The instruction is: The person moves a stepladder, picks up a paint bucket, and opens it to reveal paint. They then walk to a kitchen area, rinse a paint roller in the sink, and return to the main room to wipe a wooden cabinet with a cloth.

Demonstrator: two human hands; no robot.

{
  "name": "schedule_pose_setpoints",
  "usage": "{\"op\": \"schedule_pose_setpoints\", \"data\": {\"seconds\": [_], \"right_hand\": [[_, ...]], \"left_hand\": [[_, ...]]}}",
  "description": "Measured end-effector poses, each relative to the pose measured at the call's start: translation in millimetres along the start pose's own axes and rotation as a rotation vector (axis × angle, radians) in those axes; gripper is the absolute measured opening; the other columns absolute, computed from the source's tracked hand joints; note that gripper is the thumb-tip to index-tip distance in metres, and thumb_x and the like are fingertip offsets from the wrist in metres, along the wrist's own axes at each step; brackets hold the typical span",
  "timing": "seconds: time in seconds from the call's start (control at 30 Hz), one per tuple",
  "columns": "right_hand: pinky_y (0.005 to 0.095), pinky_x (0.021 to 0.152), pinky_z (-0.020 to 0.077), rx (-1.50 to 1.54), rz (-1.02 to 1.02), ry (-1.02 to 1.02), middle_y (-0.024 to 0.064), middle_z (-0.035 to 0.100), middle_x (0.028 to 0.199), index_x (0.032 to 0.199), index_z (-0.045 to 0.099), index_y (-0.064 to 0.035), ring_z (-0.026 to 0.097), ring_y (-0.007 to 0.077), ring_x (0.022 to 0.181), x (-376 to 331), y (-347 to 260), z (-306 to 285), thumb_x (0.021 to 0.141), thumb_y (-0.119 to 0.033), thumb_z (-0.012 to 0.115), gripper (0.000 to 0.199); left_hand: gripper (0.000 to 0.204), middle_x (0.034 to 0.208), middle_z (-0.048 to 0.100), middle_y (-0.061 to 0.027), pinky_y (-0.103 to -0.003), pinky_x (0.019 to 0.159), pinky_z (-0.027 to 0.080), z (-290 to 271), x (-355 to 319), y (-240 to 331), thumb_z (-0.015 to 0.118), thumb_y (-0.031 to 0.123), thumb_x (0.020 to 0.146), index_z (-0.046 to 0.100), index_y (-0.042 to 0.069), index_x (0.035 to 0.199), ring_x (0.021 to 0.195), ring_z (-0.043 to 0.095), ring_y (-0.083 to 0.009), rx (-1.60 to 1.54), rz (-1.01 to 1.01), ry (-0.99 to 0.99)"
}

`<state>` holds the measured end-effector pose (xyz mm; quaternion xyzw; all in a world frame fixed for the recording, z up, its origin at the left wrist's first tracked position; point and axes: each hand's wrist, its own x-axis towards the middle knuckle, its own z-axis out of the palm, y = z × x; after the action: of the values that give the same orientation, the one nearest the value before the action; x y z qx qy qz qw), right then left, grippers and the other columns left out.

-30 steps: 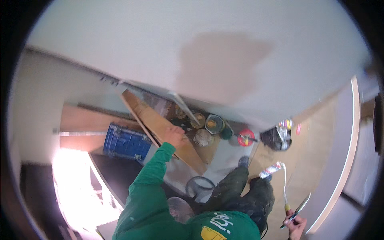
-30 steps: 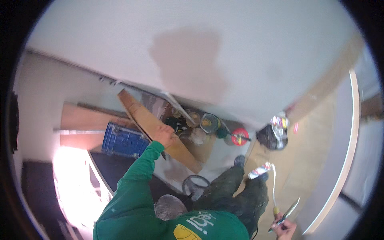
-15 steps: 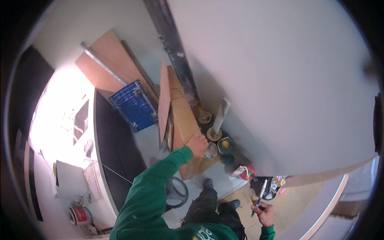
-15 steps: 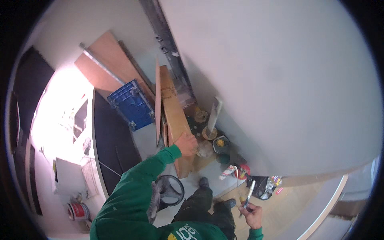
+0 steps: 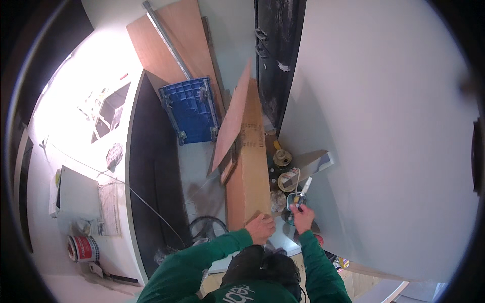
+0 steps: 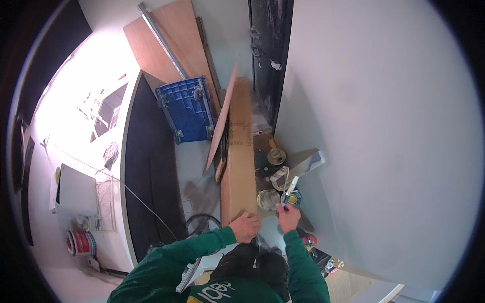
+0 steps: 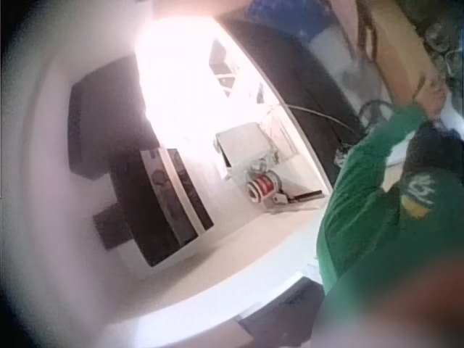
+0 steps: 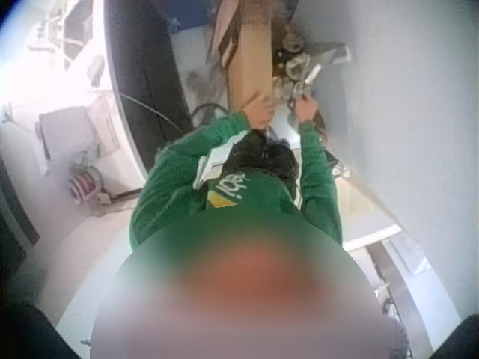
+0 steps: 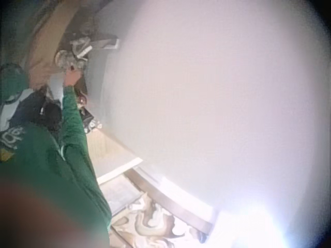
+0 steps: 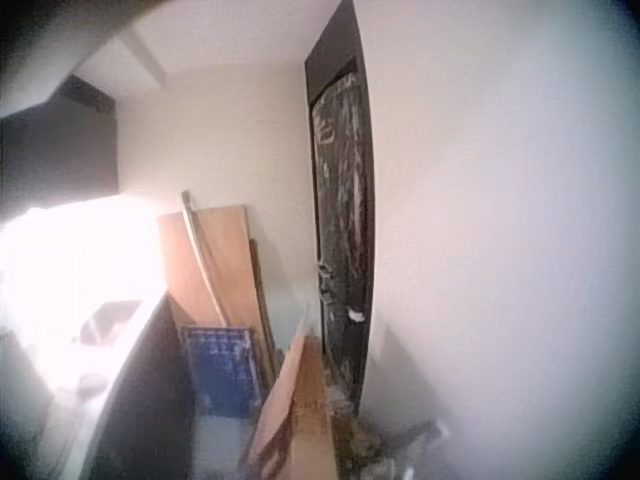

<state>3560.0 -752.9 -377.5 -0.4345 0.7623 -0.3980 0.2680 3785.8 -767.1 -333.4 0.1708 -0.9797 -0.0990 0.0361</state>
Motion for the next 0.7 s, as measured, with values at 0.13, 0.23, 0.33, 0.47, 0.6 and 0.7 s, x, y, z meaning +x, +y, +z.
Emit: {"op": "schedule_pose_setpoints", "data": {"seconds": [0.13, 0.23, 0.33, 0.47, 0.6, 0.7], "right_hand": [[0.0448, 0.062, 0.0473, 0.073, 0.115, 0.041, 0.0168, 0.065, 0.067, 0.077, 0.066, 0.0003, 0.062, 0.0361, 0.063, 27, -23, 77, 0.083, -0.033, 0.073, 0.034], [0.0473, 0.065, 0.0478, 0.072, 0.121, 0.113, 0.0185, 0.067, 0.074, 0.081, 0.066, 0.0002, 0.064, 0.0382, 0.069, 32, -50, 120, 0.085, -0.031, 0.071, 0.032], [0.0479, 0.076, 0.0501, -0.058, 0.087, 0.116, 0.0229, 0.068, 0.092, 0.099, 0.067, 0.0017, 0.066, 0.0403, 0.084, 35, -69, 140, 0.087, -0.027, 0.068, 0.031], [0.0468, 0.086, 0.0501, 0.023, 0.127, 0.121, 0.0261, 0.065, 0.109, 0.111, 0.063, 0.0058, 0.063, 0.0425, 0.099, 43, -75, 154, 0.088, -0.024, 0.066, 0.038], [0.0485, 0.090, 0.0483, 0.070, 0.140, 0.077, 0.0271, 0.063, 0.116, 0.116, 0.061, 0.0059, 0.060, 0.0449, 0.104, 41, -72, 163, 0.090, -0.023, 0.064, 0.040], [0.0475, 0.081, 0.0484, 0.010, 0.062, 0.123, 0.0237, 0.063, 0.104, 0.111, 0.061, 0.0040, 0.061, 0.0426, 0.094, 36, -76, 172, 0.091, -0.021, 0.063, 0.032]], "left_hand": [[0.033, 0.113, 0.059, -0.0056, -0.042, 0.088, 0.037, 15, -21, 11, 0.066, 0.027, 0.069, 0.063, 0.011, 0.098, 0.118, 0.051, -0.0212, -0.131, -0.061, -0.093], [0.035, 0.117, 0.059, -0.0070, -0.044, 0.094, 0.038, 24, -35, 19, 0.065, 0.026, 0.070, 0.064, 0.010, 0.102, 0.122, 0.050, -0.0224, -0.142, -0.043, -0.002], [0.039, 0.121, 0.060, -0.0074, -0.044, 0.101, 0.036, 26, -44, 21, 0.065, 0.025, 0.071, 0.064, 0.009, 0.107, 0.124, 0.049, -0.0239, -0.213, -0.103, -0.059], [0.034, 0.124, 0.060, -0.0054, -0.040, 0.094, 0.038, 20, -47, 18, 0.062, 0.024, 0.075, 0.065, 0.009, 0.106, 0.128, 0.046, -0.0216, -0.240, -0.100, 0.029], [0.037, 0.126, 0.060, -0.0054, -0.039, 0.093, 0.039, 8, -47, 18, 0.065, 0.025, 0.078, 0.065, 0.009, 0.111, 0.127, 0.048, -0.0224, -0.266, -0.139, -0.049], [0.035, 0.116, 0.065, -0.0075, -0.040, 0.093, 0.041, -9, -47, 13, 0.070, 0.023, 0.076, 0.067, 0.009, 0.108, 0.118, 0.056, -0.0259, -0.387, -0.204, -0.006]]}}
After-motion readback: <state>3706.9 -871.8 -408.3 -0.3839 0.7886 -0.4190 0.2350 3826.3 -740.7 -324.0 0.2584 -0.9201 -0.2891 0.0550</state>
